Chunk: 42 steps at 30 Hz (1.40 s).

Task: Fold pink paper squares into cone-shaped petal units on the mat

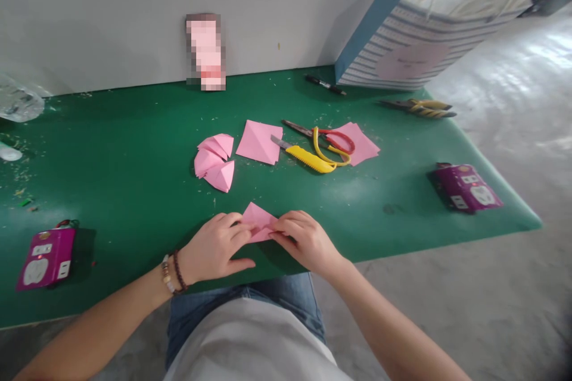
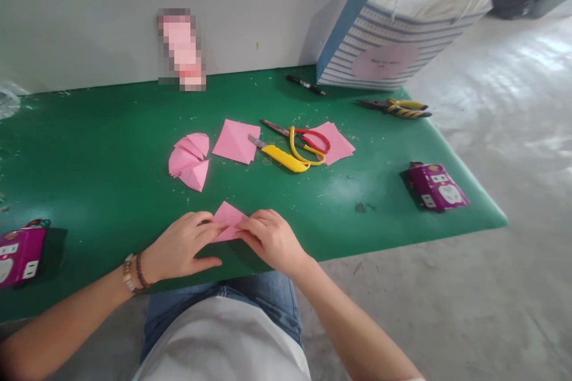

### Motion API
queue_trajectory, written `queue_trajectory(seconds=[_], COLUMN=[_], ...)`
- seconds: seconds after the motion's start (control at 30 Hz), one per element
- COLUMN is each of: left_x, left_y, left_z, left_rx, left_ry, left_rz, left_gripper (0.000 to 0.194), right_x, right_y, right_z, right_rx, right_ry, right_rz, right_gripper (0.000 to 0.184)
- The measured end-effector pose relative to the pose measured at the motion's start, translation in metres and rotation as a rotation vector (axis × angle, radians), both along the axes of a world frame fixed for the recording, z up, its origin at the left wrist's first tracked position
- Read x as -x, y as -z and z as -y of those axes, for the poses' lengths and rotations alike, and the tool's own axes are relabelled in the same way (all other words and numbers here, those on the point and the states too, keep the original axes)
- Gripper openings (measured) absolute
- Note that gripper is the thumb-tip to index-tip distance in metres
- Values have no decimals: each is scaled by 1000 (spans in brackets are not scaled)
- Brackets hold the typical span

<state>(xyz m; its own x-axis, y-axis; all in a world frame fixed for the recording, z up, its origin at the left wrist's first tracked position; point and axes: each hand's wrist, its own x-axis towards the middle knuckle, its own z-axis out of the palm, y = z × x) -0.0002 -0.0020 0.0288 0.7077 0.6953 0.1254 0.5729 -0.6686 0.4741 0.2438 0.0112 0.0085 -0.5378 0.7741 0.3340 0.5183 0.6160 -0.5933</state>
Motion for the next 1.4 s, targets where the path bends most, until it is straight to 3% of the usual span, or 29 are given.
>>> queue_trajectory(seconds=[0.17, 0.27, 0.37, 0.6, 0.73, 0.83, 0.97, 1.1, 1.4], left_x=[-10, -11, -9, -10, -12, -12, -10, -10, -11], left_y=[6, 10, 9, 6, 8, 9, 9, 8, 10], left_z=[-6, -4, 1, 17, 22, 24, 22, 16, 15], left_rx=[107, 78, 41, -177, -230, -262, -294, -334, -322], left_ry=[-225, -267, -255, -119, -143, -117, -91, -149, -174], left_rz=[48, 111, 89, 2, -27, -32, -49, -63, -110], left_gripper=[15, 20, 38, 27, 23, 22, 25, 15, 19], right_x=[3, 7, 10, 12, 2, -5, -2, 10, 15], right_y=[1, 2, 3, 4, -7, -10, -5, 2, 8], right_z=[-10, -20, -26, -32, -35, -33, -19, -7, -5], right_rx=[23, 12, -16, 22, 148, 162, 109, 48, -22], right_ry=[110, 56, 16, 55, -43, -96, -5, 85, 106], right_rz=[67, 145, 203, 131, 90, 86, 97, 90, 134], right_gripper=[14, 19, 21, 18, 23, 17, 9, 14, 19])
